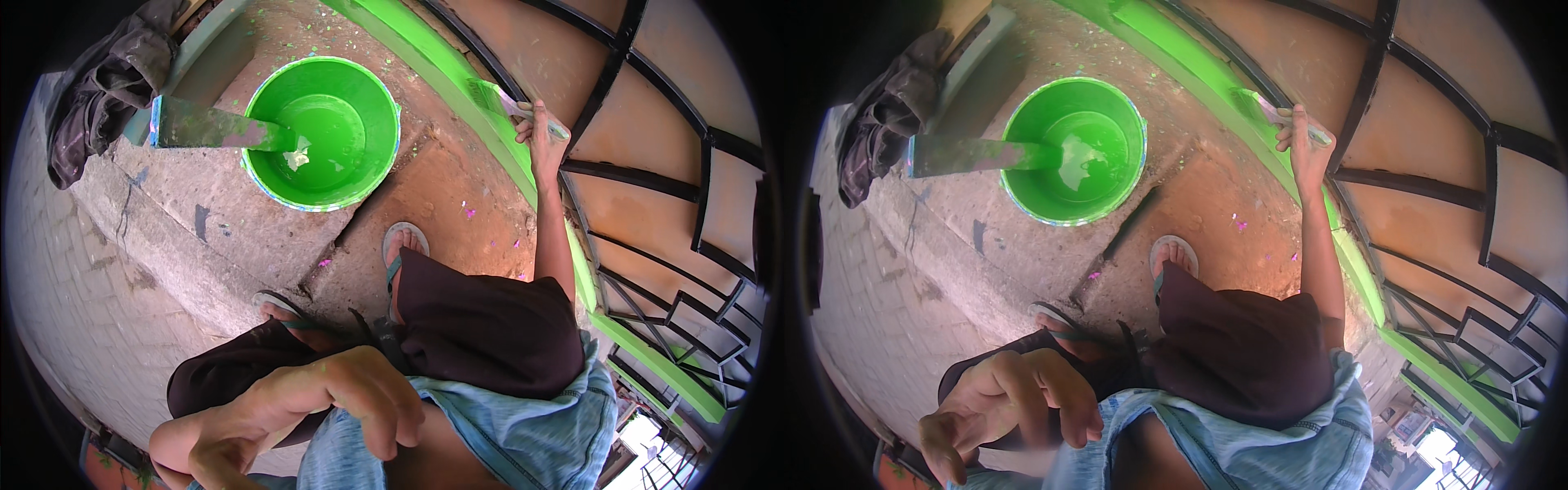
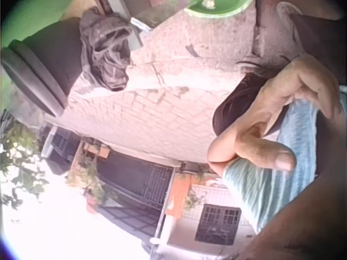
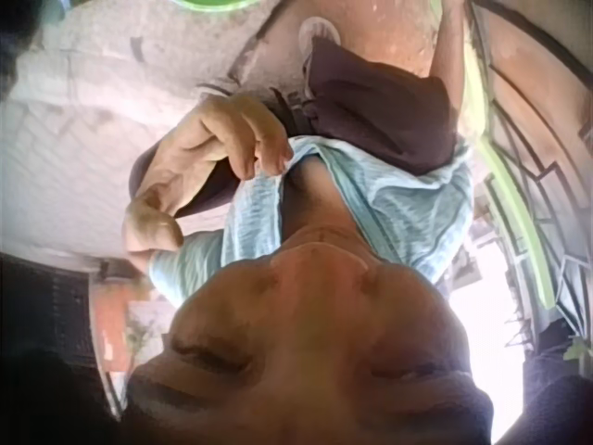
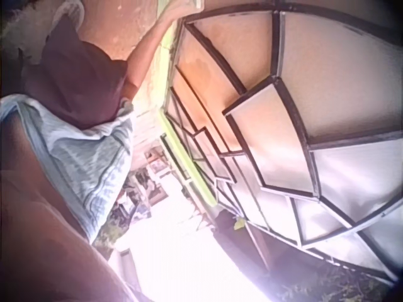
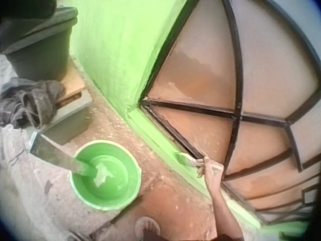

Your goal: The person wipes the wall base with a cloth, then uses a paintbrush to apply bright green paint along the bottom edge of a wall and metal frame. The person repeatedly dips the brush into a green bucket and paints the base area.

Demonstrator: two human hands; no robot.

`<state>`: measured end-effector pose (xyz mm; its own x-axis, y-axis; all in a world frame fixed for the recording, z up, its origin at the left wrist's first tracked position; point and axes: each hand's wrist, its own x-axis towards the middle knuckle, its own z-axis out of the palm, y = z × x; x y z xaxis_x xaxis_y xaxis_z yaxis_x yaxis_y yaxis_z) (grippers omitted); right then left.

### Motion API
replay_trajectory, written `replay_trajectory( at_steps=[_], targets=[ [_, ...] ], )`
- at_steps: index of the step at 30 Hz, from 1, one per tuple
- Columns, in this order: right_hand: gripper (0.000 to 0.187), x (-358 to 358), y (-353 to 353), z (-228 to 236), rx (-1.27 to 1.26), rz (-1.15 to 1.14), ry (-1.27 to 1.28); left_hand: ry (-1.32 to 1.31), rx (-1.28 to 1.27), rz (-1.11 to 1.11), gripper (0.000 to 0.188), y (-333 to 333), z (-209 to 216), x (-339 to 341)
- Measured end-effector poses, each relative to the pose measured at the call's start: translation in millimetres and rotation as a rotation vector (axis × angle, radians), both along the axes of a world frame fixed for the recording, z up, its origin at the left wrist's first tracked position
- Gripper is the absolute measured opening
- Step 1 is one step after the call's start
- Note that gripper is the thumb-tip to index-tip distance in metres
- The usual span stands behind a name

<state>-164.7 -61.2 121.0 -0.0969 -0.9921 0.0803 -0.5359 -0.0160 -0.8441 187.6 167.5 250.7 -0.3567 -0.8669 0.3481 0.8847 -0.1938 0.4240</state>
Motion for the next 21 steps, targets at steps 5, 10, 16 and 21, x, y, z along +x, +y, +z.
replay_trajectory(
  at_steps=[5, 10, 16, 21],
  targets=[
    [0.037, -38.7, 20.7, 13.0, 0.159, -0.037, 0.368, -0.049, 0.182, -0.018, 0.071, 2.0, 15.5, 6.8],
    [0.034, -56.6, 26.1, 16.1, 0.092, 0.071, 0.72, -0.019, 0.162, -0.027, 0.066, 7.8, 9.6, -0.8],
    [0.039, 3.0, -8.4, 7.4, 0.123, 0.028, 0.244, -0.229, 0.294, -0.144, 0.055, -8.3, 33.9, 21.4],
    [0.041, 14.5, -24.4, -5.4, 0.052, 0.022, -0.124, -0.306, 0.363, -0.117, 0.052, -7.9, 38.5, 20.7]
  ],
)
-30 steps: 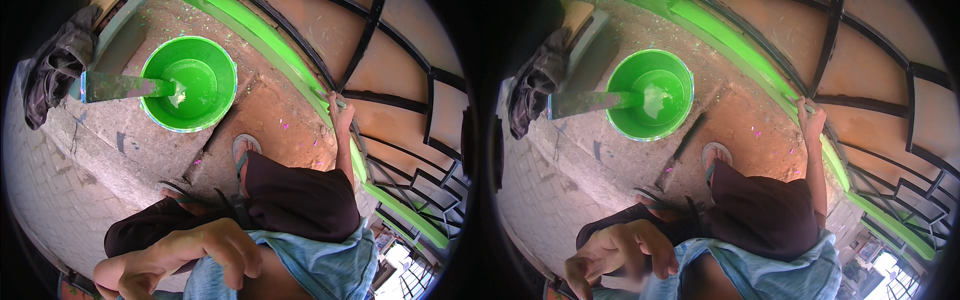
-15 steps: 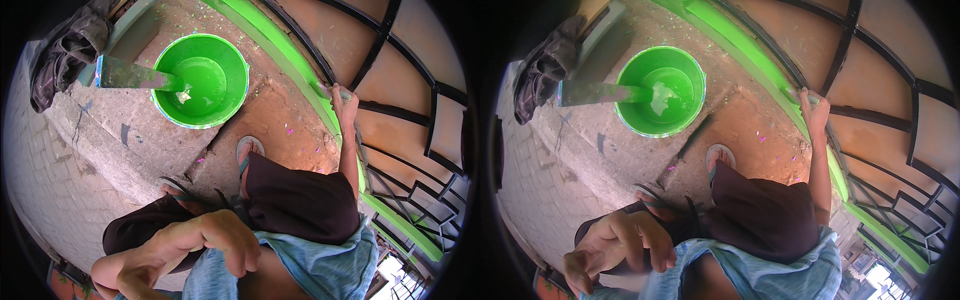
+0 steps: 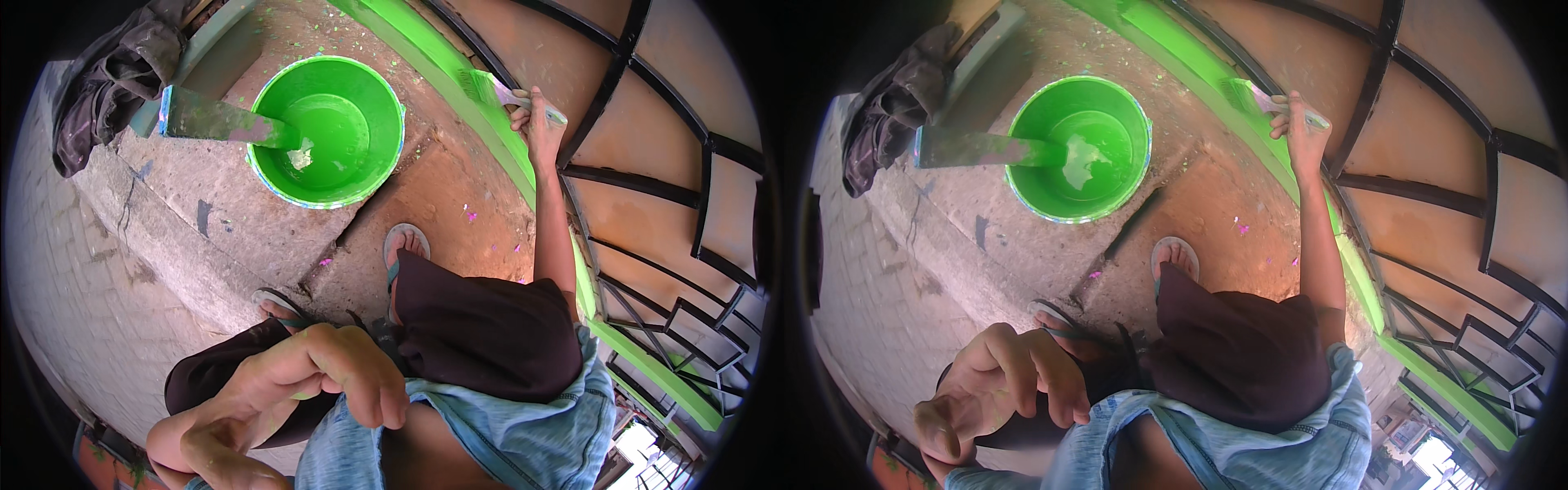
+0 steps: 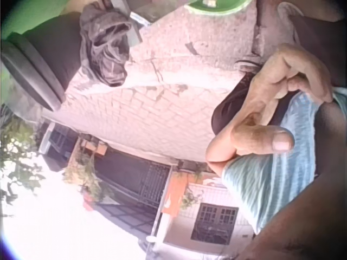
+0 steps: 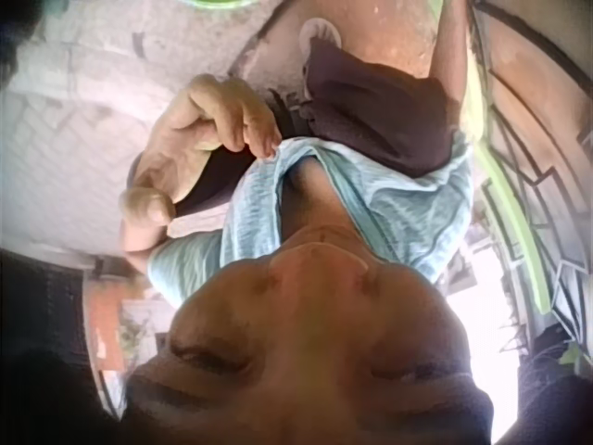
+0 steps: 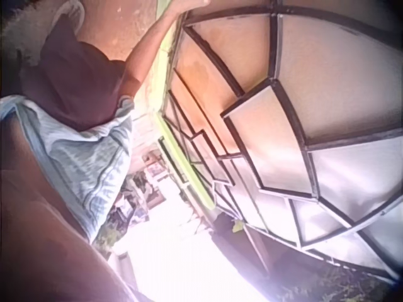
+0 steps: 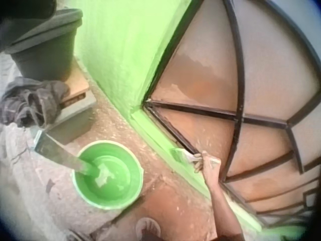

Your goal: The person wipes the wall base with a cloth, then uses a paintbrush to apply bright green paint along the bottom edge of a wall and metal frame. The person repeatedly dips the brush into a green bucket and paints the base area.

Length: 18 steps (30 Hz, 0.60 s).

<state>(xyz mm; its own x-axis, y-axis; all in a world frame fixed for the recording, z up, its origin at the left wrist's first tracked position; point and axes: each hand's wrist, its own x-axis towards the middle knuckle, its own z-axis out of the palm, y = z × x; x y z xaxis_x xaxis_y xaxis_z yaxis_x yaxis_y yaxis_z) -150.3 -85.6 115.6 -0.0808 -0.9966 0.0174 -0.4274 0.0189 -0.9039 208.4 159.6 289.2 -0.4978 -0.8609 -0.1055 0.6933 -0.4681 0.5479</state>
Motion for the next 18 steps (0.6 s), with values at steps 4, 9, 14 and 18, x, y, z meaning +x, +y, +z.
replay_trajectory(
  at_steps=[4, 9, 14, 18],
  targets=[
    [0.041, -19.7, 12.6, 1.3, 0.047, 0.006, 0.18, -0.034, 0.034, -0.008, 0.052, 1.2, 6.1, 0.6],
    [0.037, -44.3, 37.5, 24.2, 0.119, 0.052, 0.695, -0.04, 0.066, -0.009, 0.053, 1.4, 5.0, 0.1],
    [0.034, -29.4, 29.2, 26.2, 0.085, 0.1, 0.745, -0.042, 0.062, -0.02, 0.055, 0.3, 4.5, -1.9],
    [0.035, 15.3, 11.2, 18.1, 0.059, 0.124, 0.34, -0.059, 0.103, 0.011, 0.058, 1.9, 5.7, -2.5]
  ],
)
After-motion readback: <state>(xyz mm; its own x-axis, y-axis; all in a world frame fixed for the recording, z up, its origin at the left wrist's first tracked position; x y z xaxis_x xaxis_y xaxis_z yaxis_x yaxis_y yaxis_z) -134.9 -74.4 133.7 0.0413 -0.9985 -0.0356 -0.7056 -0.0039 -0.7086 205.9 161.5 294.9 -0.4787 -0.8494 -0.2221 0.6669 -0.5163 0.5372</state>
